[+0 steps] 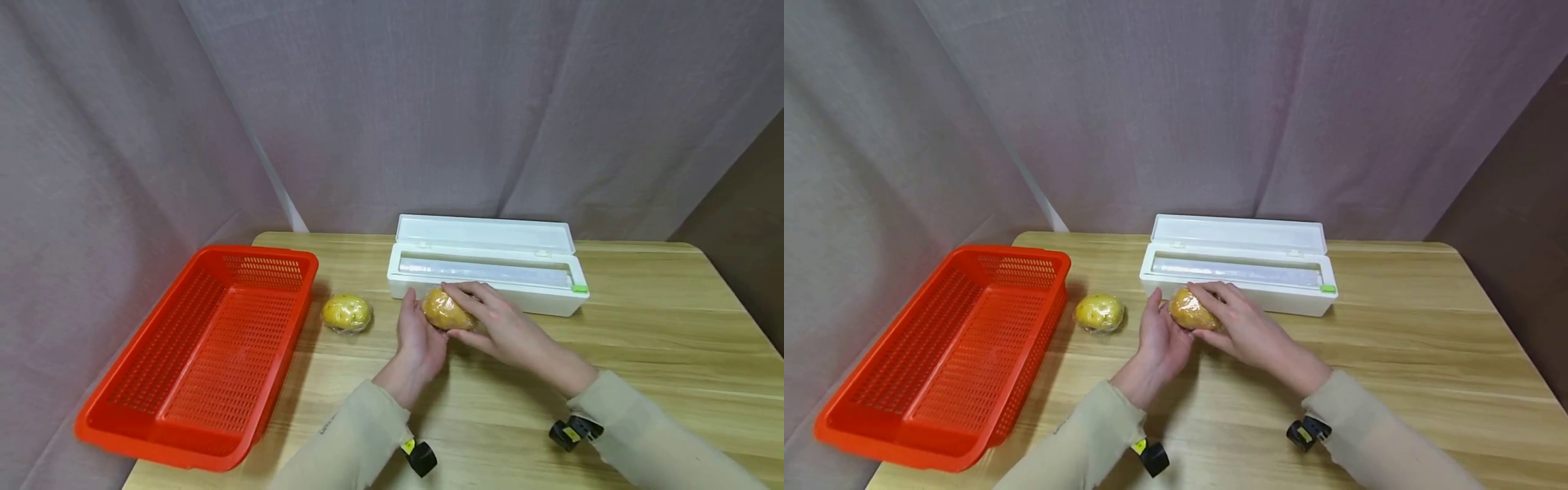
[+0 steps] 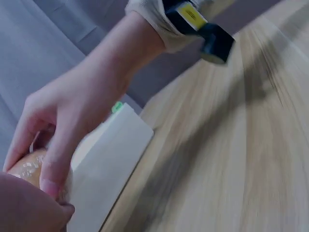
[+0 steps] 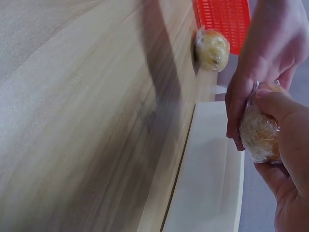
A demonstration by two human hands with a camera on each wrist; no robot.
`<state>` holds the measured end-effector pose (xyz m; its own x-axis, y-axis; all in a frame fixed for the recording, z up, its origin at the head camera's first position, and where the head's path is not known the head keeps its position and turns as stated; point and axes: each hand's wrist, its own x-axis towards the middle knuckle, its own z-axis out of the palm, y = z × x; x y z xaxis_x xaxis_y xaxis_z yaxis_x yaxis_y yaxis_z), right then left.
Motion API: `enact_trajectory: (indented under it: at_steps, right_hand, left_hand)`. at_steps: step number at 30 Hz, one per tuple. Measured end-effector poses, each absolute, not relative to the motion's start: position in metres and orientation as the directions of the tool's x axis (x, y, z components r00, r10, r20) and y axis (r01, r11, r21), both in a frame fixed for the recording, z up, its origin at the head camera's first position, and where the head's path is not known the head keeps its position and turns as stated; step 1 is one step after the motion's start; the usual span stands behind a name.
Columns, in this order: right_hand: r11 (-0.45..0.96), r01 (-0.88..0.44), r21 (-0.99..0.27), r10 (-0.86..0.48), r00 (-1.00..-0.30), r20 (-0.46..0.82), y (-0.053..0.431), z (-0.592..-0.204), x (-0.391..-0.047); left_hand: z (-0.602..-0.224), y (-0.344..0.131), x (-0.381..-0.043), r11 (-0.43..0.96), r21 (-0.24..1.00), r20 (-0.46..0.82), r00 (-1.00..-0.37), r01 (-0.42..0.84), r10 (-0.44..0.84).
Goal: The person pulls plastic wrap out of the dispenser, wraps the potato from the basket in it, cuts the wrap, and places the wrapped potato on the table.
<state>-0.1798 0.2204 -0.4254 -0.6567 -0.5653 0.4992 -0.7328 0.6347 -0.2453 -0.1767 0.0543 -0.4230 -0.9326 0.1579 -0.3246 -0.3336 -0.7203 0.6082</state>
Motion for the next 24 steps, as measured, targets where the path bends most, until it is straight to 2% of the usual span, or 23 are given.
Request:
enact_trajectory:
  at_steps: [3, 6, 9, 12, 16, 24]
  right_hand:
    - [0.634, -0.73, -0.255, -0.558, -0.66, 0.502, 0.221, -0.424, -0.18]
    - [0.635, -0.729, -0.256, -0.559, -0.663, 0.498, 0.22, -0.423, -0.182]
    - [0.629, -0.732, -0.262, -0.58, -0.666, 0.469, 0.215, -0.424, -0.185]
    - [0.619, -0.739, -0.266, -0.611, -0.665, 0.429, 0.206, -0.426, -0.189]
    - [0.611, -0.749, -0.255, -0.641, -0.658, 0.395, 0.195, -0.434, -0.195]
    - [0.608, -0.775, -0.171, -0.685, -0.621, 0.381, 0.171, -0.451, -0.208]
  left_hand:
    - [-0.425, 0.046, -0.176, -0.62, 0.709, -0.317, -0.937, -0.337, 0.146]
    - [-0.425, 0.031, -0.176, -0.462, 0.83, -0.295, -0.949, -0.312, 0.109]
    - [-0.422, 0.014, -0.175, -0.272, 0.931, -0.231, -0.97, -0.243, 0.076]
    - [-0.415, -0.004, -0.17, 0.005, 0.989, -0.146, -0.988, -0.146, 0.044]
    - [-0.407, -0.025, -0.16, 0.343, 0.939, -0.05, -0.998, -0.037, 0.029]
    - [-0.411, -0.059, -0.15, 0.666, 0.728, 0.149, -0.986, 0.164, 0.08]
